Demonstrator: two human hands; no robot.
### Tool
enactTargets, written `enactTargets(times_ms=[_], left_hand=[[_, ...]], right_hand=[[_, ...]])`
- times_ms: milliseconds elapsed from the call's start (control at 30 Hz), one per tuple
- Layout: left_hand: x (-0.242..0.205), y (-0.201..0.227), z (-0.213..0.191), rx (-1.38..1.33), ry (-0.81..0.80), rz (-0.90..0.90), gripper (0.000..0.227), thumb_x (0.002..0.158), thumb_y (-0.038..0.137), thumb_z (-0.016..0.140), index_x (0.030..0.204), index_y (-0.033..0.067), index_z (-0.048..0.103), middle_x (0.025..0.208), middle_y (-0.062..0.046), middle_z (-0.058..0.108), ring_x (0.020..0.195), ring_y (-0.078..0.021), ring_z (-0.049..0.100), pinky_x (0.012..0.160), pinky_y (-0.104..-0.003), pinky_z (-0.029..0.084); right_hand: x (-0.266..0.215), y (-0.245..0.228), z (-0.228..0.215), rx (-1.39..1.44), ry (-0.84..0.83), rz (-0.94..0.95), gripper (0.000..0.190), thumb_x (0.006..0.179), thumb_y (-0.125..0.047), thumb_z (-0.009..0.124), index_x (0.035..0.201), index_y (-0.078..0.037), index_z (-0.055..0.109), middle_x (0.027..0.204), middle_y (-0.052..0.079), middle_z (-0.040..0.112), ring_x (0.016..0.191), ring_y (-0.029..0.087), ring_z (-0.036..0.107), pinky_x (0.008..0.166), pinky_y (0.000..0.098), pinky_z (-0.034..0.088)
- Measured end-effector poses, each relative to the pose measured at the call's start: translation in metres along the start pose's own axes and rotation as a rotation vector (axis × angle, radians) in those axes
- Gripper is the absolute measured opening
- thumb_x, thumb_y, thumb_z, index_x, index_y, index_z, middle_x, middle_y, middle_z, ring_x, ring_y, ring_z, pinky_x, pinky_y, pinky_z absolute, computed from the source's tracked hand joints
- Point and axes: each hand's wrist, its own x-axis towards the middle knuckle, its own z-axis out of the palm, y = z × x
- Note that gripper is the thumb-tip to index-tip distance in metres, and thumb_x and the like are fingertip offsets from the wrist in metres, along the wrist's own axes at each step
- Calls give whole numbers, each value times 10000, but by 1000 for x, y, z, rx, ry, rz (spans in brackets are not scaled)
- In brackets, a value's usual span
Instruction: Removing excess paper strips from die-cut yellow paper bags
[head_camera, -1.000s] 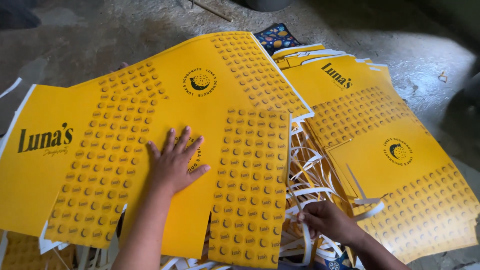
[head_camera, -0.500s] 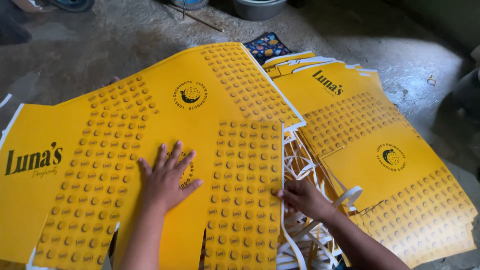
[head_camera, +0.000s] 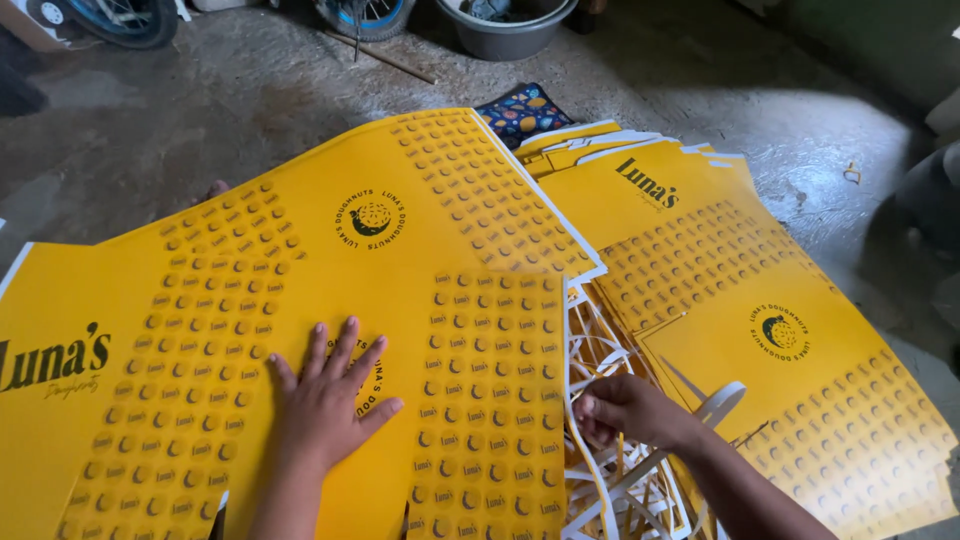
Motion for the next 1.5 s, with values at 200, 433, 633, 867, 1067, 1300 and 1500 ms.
enactTargets(times_ms=[200, 433, 633, 867, 1067, 1300, 1500], left_hand=[[1, 0, 4, 20, 43, 1, 875, 829, 885, 370, 1587, 475, 217, 1735, 56, 60, 1575, -339, 75, 1082, -792, 172], [1, -1, 1, -10, 2, 31, 871, 847, 871, 394, 1594, 465, 205, 1732, 49, 29, 1575, -331, 10, 1097, -790, 103], [2, 0, -2, 53, -19, 34, 883, 839, 903, 337, 1595, 476, 173, 1731, 43, 17, 1568, -346, 28, 1091, -781, 155], [2, -5, 17, 86, 127, 48, 893, 819, 920, 356, 1583, 477, 226, 1732, 56, 71, 1564, -341, 89, 1056, -783, 196], [1, -6, 20, 91, 191, 63, 895, 803, 921, 396, 1573, 484, 265, 1733, 58, 114, 1563, -332, 133, 1045, -777, 223], [3, -2, 2, 72, -3, 31, 883, 841, 903, 304, 1598, 470, 164, 1734, 43, 1, 1567, -351, 34, 1075, -787, 169], [3, 2, -3, 66, -22, 8, 881, 838, 895, 304, 1596, 467, 170, 1736, 55, 12, 1570, -358, 40, 1087, -789, 157]], right_hand=[[40, -29, 4, 222, 249, -132, 415, 965, -367, 584, 879, 21, 701, 715, 142, 716, 602, 231, 686, 605, 368, 627], [33, -47, -4, -248, 199, -72, 326, 1003, -308, 676, 741, -114, 689, 599, -6, 692, 514, 81, 630, 541, 249, 529], [23, -37, -36, -111, 121, -76, 297, 1037, -259, 589, 899, -46, 742, 670, 30, 648, 574, 125, 571, 581, 287, 496], [56, -84, -16, -33, 413, -54, 467, 1037, -464, 486, 788, -93, 620, 720, 90, 701, 665, 201, 684, 710, 370, 574], [75, -67, -29, 153, 552, -170, 411, 1022, -354, 616, 796, -19, 694, 651, 105, 672, 580, 174, 633, 597, 338, 567], [39, -78, -44, -43, 723, -98, 321, 1078, -297, 551, 893, -54, 650, 758, 69, 688, 640, 156, 593, 646, 315, 499], [54, -92, -24, 48, 535, -50, 403, 1032, -404, 532, 1025, -49, 723, 812, 86, 704, 716, 179, 645, 712, 329, 547]])
